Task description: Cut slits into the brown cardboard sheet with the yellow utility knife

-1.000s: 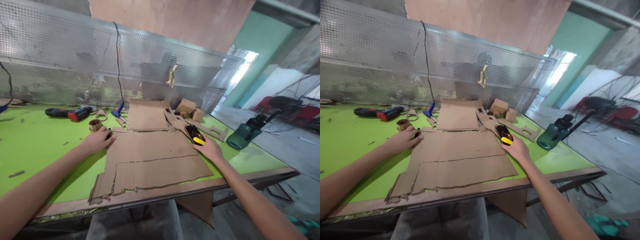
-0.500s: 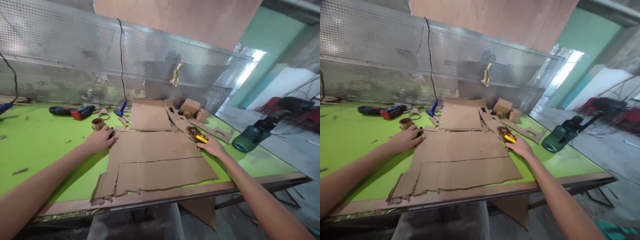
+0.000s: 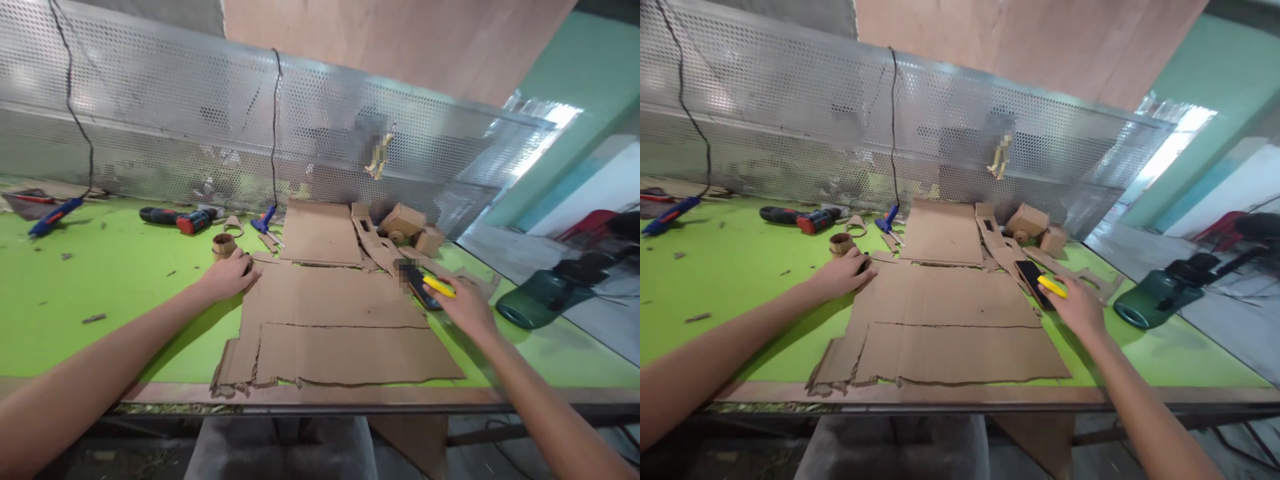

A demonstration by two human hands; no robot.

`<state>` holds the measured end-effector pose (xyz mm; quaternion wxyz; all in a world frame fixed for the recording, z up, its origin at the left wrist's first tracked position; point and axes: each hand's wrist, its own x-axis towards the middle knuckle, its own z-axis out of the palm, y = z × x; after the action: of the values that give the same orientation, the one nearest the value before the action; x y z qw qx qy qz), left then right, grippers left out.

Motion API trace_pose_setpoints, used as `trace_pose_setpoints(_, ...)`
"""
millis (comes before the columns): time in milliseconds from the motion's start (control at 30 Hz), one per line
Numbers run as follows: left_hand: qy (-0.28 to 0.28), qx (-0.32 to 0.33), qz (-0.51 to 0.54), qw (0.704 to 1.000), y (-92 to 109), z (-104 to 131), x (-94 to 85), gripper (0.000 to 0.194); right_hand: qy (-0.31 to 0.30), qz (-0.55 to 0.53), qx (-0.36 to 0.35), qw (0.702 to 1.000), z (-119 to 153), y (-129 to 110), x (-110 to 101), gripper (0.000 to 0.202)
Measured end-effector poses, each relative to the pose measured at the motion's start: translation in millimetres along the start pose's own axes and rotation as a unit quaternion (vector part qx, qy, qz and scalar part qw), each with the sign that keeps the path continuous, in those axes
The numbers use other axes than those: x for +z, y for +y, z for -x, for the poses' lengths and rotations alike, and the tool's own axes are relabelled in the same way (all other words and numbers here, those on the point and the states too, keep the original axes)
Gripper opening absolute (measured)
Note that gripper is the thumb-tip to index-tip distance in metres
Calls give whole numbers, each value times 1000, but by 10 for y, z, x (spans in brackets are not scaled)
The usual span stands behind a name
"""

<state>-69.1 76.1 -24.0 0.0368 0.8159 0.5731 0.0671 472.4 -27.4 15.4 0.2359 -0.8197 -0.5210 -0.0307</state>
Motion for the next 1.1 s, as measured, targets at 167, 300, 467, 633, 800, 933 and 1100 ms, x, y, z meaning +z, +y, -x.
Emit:
trace_pose_setpoints(167,7,-5,3,1000,31,20,-19,58,-87,-191,-44,977,246,-826,-143,36)
trace_pose_setpoints(300,10,-9,9,1000,28,11,-26,58,-284,-491,-148,810,665,-1848,60,34)
trace_pose_setpoints(467,12,-2,24,1000,-22,-17,-23,55,-364,-589,-111,713,1104,-2658,619,47)
trace_pose_setpoints(633,24,-6,73,997,-52,-3,-26,52,-377,-568,-57,730,1288,-2659,913,67)
trace_pose_setpoints(800,68,-18,191,979,-20,12,-56,37,-372,-598,-23,709,1319,-2602,870,73)
trace_pose_setpoints(933,107,-67,352,928,32,-28,-106,29,-366,-630,-22,685,1314,-2620,827,71)
trace_pose_setpoints(1100,72,-139,608,778,211,-13,-133,31,-316,-708,14,631,1241,-2600,805,66)
